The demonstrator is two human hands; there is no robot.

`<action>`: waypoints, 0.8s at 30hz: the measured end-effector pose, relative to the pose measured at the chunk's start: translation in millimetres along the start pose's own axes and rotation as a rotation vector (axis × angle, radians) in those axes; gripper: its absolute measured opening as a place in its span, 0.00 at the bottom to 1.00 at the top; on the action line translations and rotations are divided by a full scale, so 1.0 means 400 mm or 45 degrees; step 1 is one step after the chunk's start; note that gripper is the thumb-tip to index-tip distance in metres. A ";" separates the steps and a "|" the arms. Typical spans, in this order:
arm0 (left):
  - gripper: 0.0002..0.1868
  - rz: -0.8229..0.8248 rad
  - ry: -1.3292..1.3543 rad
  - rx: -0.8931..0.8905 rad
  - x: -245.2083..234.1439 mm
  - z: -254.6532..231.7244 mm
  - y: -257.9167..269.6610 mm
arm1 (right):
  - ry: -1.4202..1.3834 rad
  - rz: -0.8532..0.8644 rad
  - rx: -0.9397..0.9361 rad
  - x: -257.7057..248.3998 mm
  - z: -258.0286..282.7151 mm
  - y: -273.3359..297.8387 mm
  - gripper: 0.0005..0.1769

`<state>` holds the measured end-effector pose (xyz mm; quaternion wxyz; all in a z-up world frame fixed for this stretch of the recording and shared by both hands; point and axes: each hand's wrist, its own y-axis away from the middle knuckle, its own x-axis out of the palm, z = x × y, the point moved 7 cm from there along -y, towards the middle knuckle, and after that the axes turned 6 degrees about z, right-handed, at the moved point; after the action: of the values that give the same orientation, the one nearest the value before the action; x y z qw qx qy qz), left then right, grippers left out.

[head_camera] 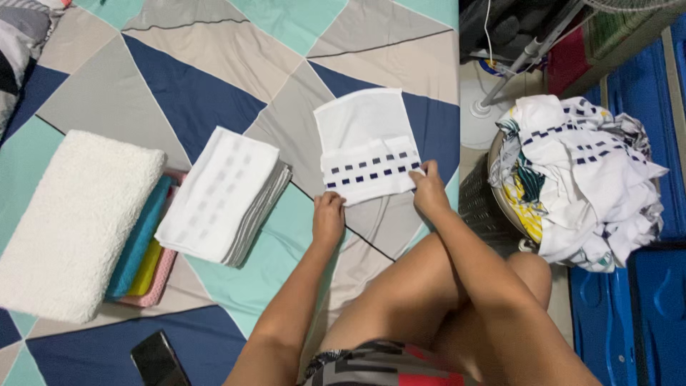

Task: The person sits on a bed and repeatedly folds white towels with blue square patterns, stacking them neatly beside other folded towels. The person handles each towel one at a time, smoothing and aligning edges before placing it on the growing stack.

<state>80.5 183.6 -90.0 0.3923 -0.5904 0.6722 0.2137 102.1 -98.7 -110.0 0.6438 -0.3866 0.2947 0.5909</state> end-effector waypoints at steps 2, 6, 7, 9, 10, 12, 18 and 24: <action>0.10 -0.115 0.055 0.141 -0.044 -0.022 -0.006 | -0.014 -0.028 0.015 -0.030 0.023 -0.001 0.13; 0.14 -0.189 0.139 0.271 -0.153 -0.056 -0.007 | 0.051 -0.142 -0.062 -0.168 0.081 0.031 0.16; 0.15 -0.155 0.159 0.307 -0.178 -0.062 0.004 | 0.055 -0.169 -0.069 -0.205 0.094 0.056 0.16; 0.16 -0.086 0.203 0.378 -0.220 -0.072 0.031 | 0.044 -0.154 -0.149 -0.260 0.122 0.115 0.15; 0.16 -0.019 0.202 0.363 -0.226 -0.068 0.043 | 0.039 -0.147 -0.189 -0.279 0.130 0.143 0.14; 0.16 0.112 0.203 0.331 -0.224 -0.050 0.077 | -0.065 -0.154 -0.298 -0.304 0.134 0.187 0.14; 0.17 0.414 0.952 -0.238 -0.095 0.113 0.075 | -0.770 0.276 0.284 -0.164 -0.045 0.154 0.14; 0.12 0.225 0.759 -0.151 -0.065 0.172 -0.181 | -1.116 0.137 0.493 -0.044 -0.141 -0.099 0.13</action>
<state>169.0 236.1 -98.3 0.1228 -0.5883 0.7925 0.1034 143.2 -155.9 -119.0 0.7361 0.0417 0.1196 0.6649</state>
